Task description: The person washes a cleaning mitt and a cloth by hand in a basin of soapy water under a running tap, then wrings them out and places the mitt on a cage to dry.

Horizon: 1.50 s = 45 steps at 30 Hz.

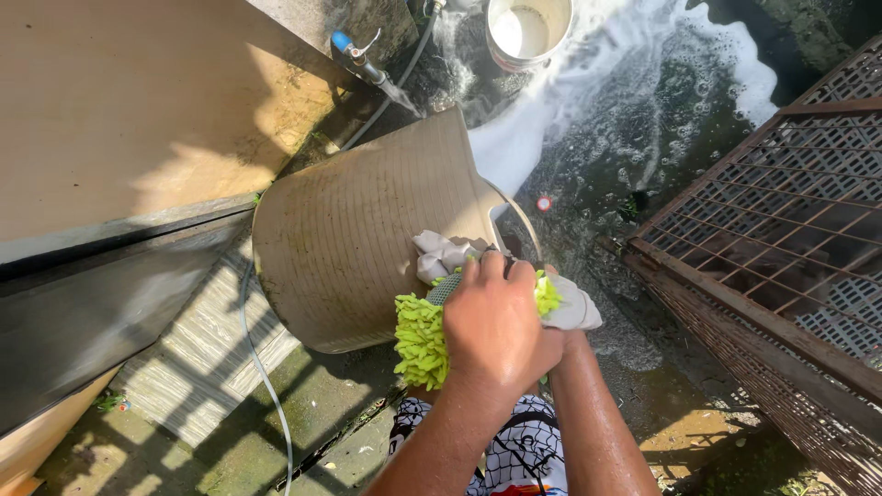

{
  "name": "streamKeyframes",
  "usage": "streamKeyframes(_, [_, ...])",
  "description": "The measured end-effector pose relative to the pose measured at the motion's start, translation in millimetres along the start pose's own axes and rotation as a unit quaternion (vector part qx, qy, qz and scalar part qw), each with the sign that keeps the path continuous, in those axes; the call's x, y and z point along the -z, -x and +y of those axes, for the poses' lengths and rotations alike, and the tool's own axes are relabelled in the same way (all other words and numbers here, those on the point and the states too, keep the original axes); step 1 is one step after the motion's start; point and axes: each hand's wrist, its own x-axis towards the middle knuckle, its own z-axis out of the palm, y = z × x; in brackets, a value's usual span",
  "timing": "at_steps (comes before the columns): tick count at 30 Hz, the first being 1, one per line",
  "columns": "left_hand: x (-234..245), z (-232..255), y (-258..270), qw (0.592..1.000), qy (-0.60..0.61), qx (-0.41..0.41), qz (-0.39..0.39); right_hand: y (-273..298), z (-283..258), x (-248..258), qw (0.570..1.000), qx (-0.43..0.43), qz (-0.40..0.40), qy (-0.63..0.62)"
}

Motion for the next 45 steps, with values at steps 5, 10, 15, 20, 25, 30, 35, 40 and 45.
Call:
streamKeyframes(5, [-7, 30, -2, 1.0, 0.002, -0.024, -0.02, 10, -6, 13, 0.999, 0.035, 0.0, -0.01])
streamKeyframes(10, [-19, 53, -4, 0.996, -0.015, -0.028, -0.079, 37, -11, 35, 0.996, 0.081, 0.006, -0.035])
streamKeyframes(15, [-19, 54, -1, 0.997, -0.001, -0.024, -0.07, 49, 2, 30, 0.991, 0.122, 0.012, -0.061])
streamKeyframes(20, [-16, 44, -3, 0.997, 0.015, 0.001, -0.075, 49, 8, 17, 0.987, 0.15, 0.008, -0.062])
streamKeyframes(25, [-23, 16, -8, 0.999, 0.011, 0.013, -0.029, 32, 15, 6, 0.987, 0.157, -0.004, -0.027])
streamKeyframes(30, [-16, -43, -10, 0.997, 0.022, 0.05, 0.048, -15, 25, -26, 0.964, 0.127, -0.039, 0.231])
streamKeyframes(35, [6, -111, -12, 0.983, 0.096, 0.089, 0.131, -37, -4, -121, 0.78, 0.275, -0.118, 0.55])
streamKeyframes(40, [-6, -164, -16, 0.964, 0.136, 0.205, 0.096, -32, -22, -200, 0.725, 0.305, -0.183, 0.591])
streamKeyframes(45, [-23, -195, -16, 0.954, 0.14, 0.188, 0.19, -56, 0, -211, 0.698, 0.26, -0.052, 0.665])
